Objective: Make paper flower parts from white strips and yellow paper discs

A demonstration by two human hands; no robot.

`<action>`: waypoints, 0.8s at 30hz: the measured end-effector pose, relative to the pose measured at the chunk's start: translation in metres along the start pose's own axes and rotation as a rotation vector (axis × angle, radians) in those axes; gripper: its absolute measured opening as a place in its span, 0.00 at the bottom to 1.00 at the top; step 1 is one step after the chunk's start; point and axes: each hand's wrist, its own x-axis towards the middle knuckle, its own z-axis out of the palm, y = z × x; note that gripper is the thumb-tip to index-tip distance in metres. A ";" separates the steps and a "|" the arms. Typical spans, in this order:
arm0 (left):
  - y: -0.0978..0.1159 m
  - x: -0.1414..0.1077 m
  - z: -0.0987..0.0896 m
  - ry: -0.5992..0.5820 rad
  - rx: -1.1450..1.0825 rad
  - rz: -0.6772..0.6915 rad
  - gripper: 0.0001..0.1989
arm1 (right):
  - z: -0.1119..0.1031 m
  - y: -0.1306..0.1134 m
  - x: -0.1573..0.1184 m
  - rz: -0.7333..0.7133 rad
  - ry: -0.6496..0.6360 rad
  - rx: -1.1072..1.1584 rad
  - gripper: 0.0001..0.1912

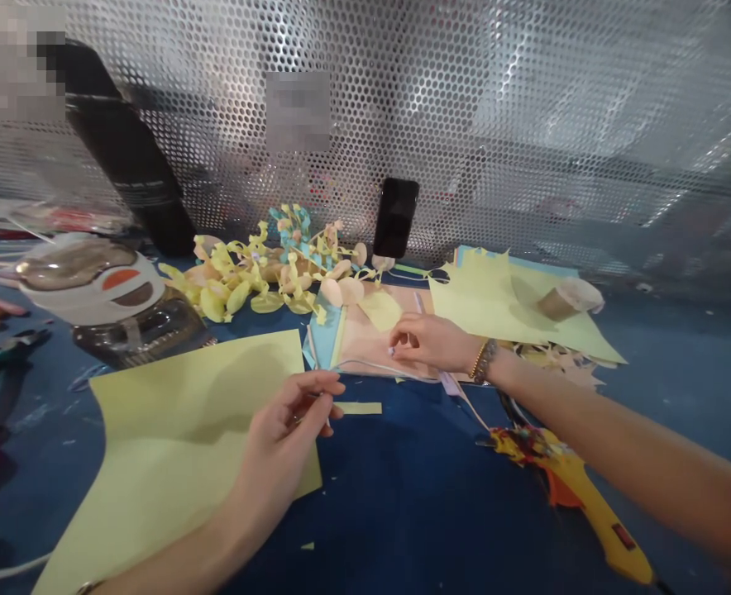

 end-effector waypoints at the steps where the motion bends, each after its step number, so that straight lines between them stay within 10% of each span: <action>1: 0.000 0.000 0.000 0.003 -0.003 0.000 0.07 | -0.003 -0.001 -0.001 0.005 -0.001 -0.009 0.06; 13: 0.007 -0.004 -0.002 0.027 -0.046 0.110 0.06 | -0.074 -0.076 -0.106 0.194 0.383 -0.060 0.08; 24: 0.071 0.009 -0.031 0.093 0.137 0.507 0.07 | 0.010 -0.118 -0.140 0.107 0.459 0.106 0.05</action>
